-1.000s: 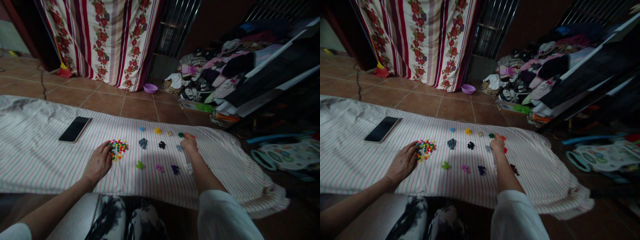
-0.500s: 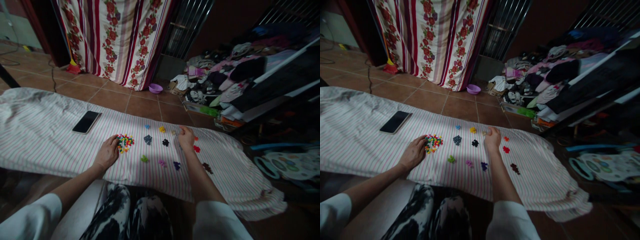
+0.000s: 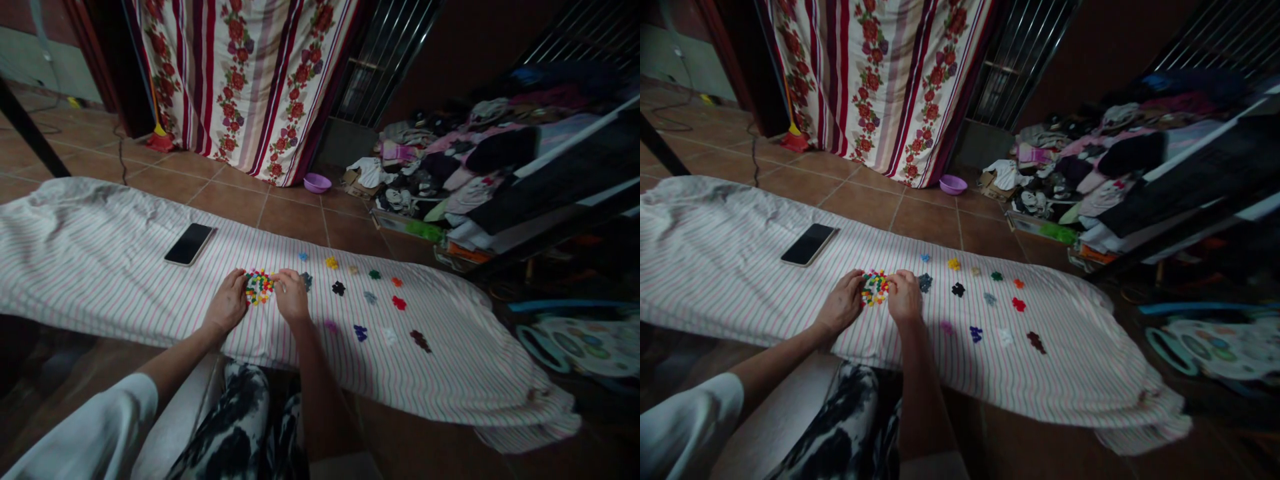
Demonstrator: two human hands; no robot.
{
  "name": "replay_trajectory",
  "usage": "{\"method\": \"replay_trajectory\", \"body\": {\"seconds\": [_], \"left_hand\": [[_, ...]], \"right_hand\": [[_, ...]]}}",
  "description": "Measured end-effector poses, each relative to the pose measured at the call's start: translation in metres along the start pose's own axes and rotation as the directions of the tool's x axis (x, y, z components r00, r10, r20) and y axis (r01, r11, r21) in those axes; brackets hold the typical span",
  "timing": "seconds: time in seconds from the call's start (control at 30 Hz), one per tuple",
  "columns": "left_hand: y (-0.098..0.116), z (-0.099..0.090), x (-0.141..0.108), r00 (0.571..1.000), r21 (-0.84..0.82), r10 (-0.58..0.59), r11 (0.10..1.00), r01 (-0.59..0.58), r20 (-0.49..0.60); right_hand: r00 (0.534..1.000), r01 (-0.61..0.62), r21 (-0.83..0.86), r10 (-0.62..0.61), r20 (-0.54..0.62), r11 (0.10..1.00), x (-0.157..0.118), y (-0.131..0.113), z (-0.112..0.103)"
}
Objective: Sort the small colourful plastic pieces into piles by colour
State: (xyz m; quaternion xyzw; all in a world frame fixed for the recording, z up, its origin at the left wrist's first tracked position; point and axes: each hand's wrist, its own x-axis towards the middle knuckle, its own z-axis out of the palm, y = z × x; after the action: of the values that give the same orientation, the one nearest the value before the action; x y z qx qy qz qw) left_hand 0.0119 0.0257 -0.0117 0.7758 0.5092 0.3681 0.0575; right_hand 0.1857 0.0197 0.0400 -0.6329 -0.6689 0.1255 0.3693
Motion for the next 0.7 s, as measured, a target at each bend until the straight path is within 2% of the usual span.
{"method": "replay_trajectory", "body": {"seconds": [0.17,0.27,0.5,0.7], "left_hand": [[-0.001,0.001,-0.001,1.000,-0.014,-0.017,1.000,0.016,-0.004],[-0.001,0.001,-0.001,1.000,-0.020,-0.011,1.000,0.011,0.007],[0.000,0.000,0.000,1.000,-0.021,-0.006,1.000,0.006,0.012],[0.000,0.000,0.000,1.000,-0.019,0.011,1.000,-0.011,0.009]], "right_hand": [[0.988,0.114,-0.115,-0.101,0.116,0.987,-0.002,-0.005,0.004],[0.981,0.150,-0.162,-0.127,0.147,0.975,0.000,-0.008,0.008],[0.980,0.156,-0.251,-0.118,0.159,0.955,-0.002,-0.007,0.015],[0.982,0.132,-0.257,-0.090,0.167,0.957,-0.002,-0.009,0.016]]}}
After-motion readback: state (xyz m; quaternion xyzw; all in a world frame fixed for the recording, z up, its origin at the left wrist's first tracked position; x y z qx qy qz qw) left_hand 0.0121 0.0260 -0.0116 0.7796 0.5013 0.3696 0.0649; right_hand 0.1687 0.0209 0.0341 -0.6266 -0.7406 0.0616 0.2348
